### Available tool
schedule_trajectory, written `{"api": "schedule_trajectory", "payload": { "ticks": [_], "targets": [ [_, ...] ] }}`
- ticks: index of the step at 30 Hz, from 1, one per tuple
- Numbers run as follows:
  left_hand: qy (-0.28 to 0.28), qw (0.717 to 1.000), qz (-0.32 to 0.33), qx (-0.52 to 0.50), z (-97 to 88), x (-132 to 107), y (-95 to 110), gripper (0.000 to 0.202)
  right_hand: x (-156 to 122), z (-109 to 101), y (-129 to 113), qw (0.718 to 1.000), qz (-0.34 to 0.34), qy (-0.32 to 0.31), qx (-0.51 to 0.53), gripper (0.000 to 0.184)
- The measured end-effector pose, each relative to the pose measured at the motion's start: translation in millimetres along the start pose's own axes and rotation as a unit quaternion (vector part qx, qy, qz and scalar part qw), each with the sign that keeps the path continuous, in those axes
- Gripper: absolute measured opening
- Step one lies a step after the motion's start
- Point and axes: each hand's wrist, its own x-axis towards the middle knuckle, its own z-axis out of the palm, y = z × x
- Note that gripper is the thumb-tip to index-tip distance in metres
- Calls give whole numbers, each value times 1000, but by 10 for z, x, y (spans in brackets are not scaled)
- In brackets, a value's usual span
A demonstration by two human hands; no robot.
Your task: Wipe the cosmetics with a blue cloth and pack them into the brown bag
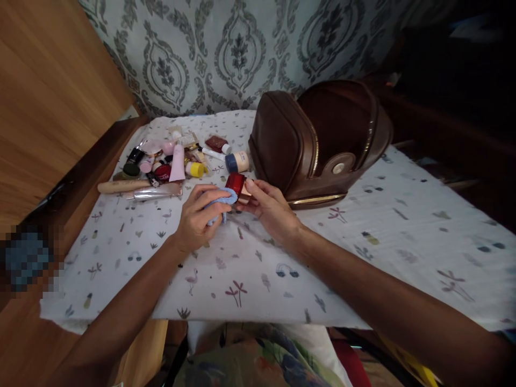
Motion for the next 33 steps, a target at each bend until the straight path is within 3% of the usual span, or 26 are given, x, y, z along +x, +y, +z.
{"api": "schedule_trajectory", "payload": {
  "ticks": [10, 17, 21, 28, 33],
  "targets": [
    [35, 988, -133, -76, -29, 2, 25, 21, -10, 36, -16, 993, 106, -13, 46, 25],
    [58, 974, -204, -83, 14, -42, -20, 23, -37, 68, -45, 983, 164, -56, 63, 38],
    [64, 985, -159, -31, 18, -38, 19, 22, -26, 61, -62, 969, 210, -38, 122, 38],
    [14, 999, 11, 40, 22, -23, 55, 21, -6, 45, -69, 945, 240, -32, 220, 39],
    [-2, 1000, 16, 19, 34, -23, 80, 20, 2, 48, -92, 932, 254, -41, 256, 40]
  ]
}}
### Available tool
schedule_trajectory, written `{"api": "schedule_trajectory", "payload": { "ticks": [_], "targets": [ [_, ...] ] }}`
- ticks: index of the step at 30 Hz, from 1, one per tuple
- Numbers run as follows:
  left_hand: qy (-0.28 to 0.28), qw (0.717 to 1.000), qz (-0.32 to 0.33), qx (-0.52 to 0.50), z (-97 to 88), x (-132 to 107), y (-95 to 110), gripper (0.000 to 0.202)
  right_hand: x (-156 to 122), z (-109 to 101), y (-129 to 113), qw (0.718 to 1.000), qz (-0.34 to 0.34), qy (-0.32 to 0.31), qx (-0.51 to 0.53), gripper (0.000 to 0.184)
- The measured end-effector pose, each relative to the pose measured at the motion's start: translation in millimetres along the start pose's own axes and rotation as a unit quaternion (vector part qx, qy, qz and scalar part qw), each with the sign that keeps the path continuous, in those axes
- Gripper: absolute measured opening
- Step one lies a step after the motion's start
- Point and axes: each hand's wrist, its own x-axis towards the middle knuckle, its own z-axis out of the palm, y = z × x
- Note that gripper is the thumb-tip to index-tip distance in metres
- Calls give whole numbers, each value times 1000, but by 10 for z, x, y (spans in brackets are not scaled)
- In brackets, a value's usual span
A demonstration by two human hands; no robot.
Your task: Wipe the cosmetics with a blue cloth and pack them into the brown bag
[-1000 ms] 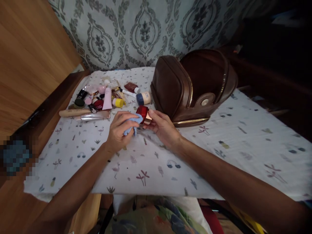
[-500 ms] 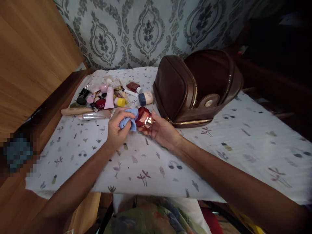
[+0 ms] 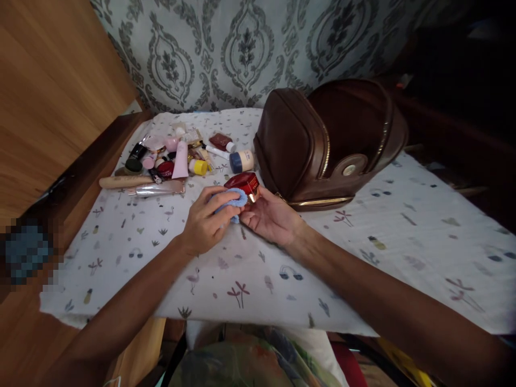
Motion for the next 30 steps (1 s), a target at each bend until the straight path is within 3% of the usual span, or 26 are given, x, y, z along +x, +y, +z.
{"api": "schedule_trajectory", "payload": {
  "ticks": [4, 8, 15, 21, 25, 30],
  "targets": [
    [3, 999, -52, -16, -36, 17, 16, 20, -2, -20, 0, 1000, 8, -4, -11, 36],
    [4, 997, -64, -33, -48, 22, 13, 21, 7, -56, 3, 999, 16, -21, -26, 34],
    [25, 990, -127, -58, -15, 4, -10, 19, -12, -19, -22, 999, 41, -30, -11, 48],
    [46, 974, -197, -101, -12, -9, -52, 19, -17, -31, 4, 992, 65, -58, -96, 53],
    [61, 963, -229, -124, -11, -20, -73, 22, -5, -26, 17, 990, 19, -32, -133, 41],
    [73, 956, -257, -121, 6, -33, -103, 20, 2, -16, 31, 977, -94, -9, -191, 32]
  ]
}}
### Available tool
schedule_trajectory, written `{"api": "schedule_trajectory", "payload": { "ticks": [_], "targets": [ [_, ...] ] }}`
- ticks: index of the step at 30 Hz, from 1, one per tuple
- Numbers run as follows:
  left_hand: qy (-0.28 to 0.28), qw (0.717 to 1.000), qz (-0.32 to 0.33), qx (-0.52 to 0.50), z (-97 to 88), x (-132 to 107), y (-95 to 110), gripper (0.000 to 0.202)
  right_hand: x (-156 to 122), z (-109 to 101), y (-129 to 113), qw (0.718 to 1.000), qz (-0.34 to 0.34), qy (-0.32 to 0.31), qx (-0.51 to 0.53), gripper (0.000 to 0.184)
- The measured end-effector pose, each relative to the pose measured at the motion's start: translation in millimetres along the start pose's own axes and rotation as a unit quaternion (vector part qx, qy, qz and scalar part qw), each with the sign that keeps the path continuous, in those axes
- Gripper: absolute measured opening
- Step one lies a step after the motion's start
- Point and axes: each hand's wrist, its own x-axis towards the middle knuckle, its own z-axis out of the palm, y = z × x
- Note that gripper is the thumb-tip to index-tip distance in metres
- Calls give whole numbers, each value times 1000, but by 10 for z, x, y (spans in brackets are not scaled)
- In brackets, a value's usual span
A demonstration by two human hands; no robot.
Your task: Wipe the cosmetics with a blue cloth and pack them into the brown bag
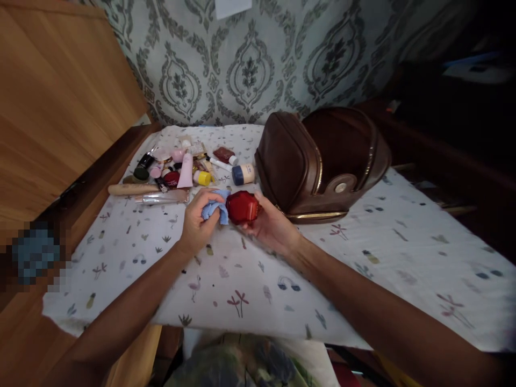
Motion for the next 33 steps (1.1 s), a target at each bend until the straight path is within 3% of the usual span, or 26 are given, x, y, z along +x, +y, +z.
{"api": "schedule_trajectory", "payload": {
  "ticks": [4, 9, 16, 18, 22, 24, 27, 30, 33],
  "targets": [
    [10, 1000, -11, -2, 1, 14, -58, 18, -13, -3, 51, 987, -129, 3, -92, 41],
    [18, 998, -54, -3, 1, 0, -98, 22, -7, -21, 87, 961, -207, 15, -182, 51],
    [-68, 988, -127, -60, 20, -40, -101, 29, 49, -74, 79, 927, -289, 59, -233, 52],
    [-115, 973, -165, -116, 36, -42, -95, 40, 44, -83, 89, 898, -320, 81, -292, 52],
    [-196, 938, -183, -219, 66, -50, -90, 61, 6, -115, 104, 772, -403, 118, -477, 54],
    [-221, 924, -183, -254, 69, -50, -92, 68, -13, -134, 102, 726, -426, 111, -529, 57],
    [-235, 900, -211, -301, 62, -35, -91, 76, -30, -148, 101, 693, -450, 91, -556, 58],
    [-202, 898, -254, -297, 58, -9, -86, 70, -38, -152, 117, 670, -468, 47, -575, 57],
    [-164, 896, -277, -306, 65, 10, -83, 55, -20, -178, 150, 675, -458, 19, -578, 64]
  ]
}}
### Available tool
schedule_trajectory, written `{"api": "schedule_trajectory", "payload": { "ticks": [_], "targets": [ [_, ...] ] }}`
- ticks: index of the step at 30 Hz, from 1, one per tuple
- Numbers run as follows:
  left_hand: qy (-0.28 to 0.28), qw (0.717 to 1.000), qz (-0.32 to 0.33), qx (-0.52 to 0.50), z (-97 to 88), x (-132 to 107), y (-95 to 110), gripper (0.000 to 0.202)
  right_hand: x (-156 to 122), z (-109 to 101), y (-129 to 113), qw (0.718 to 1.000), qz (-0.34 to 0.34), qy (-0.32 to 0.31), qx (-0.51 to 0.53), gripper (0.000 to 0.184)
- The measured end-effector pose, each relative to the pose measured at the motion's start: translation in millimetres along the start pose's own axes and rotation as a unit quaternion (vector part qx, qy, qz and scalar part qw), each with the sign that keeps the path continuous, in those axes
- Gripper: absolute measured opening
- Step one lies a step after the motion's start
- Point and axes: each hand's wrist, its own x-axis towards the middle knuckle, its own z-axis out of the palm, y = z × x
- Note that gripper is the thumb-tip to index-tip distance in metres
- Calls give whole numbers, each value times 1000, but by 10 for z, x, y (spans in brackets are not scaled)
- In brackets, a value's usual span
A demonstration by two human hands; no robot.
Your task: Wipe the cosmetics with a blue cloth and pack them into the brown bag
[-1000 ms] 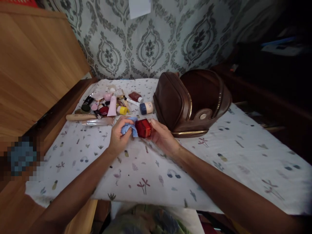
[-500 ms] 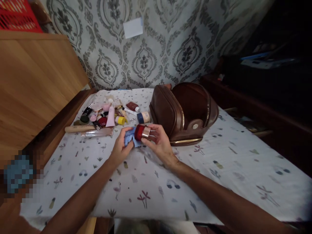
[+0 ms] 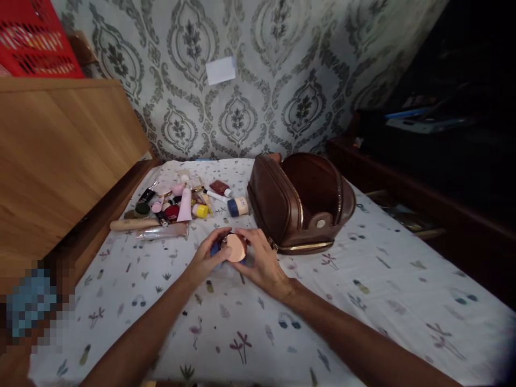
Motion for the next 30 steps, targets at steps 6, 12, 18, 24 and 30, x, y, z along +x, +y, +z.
{"api": "schedule_trajectory", "payload": {
  "ticks": [6, 12, 18, 24, 30],
  "targets": [
    [-23, 995, -1, -96, -18, 31, -28, 63, -7, 43, 88, 995, 54, -42, 72, 79],
    [-17, 1000, 14, 17, -37, 54, -29, 73, 31, 8, -3, 978, 122, -53, 163, 58],
    [110, 979, -38, 168, 32, -17, 31, 55, 39, 58, 34, 978, 155, 9, 138, 55],
    [178, 947, 68, 259, 83, -93, 87, 38, 45, 49, 56, 993, 115, 19, 28, 48],
    [78, 931, 120, 336, 150, -88, -6, 46, -38, 46, 116, 994, 95, -60, -11, 64]
  ]
}}
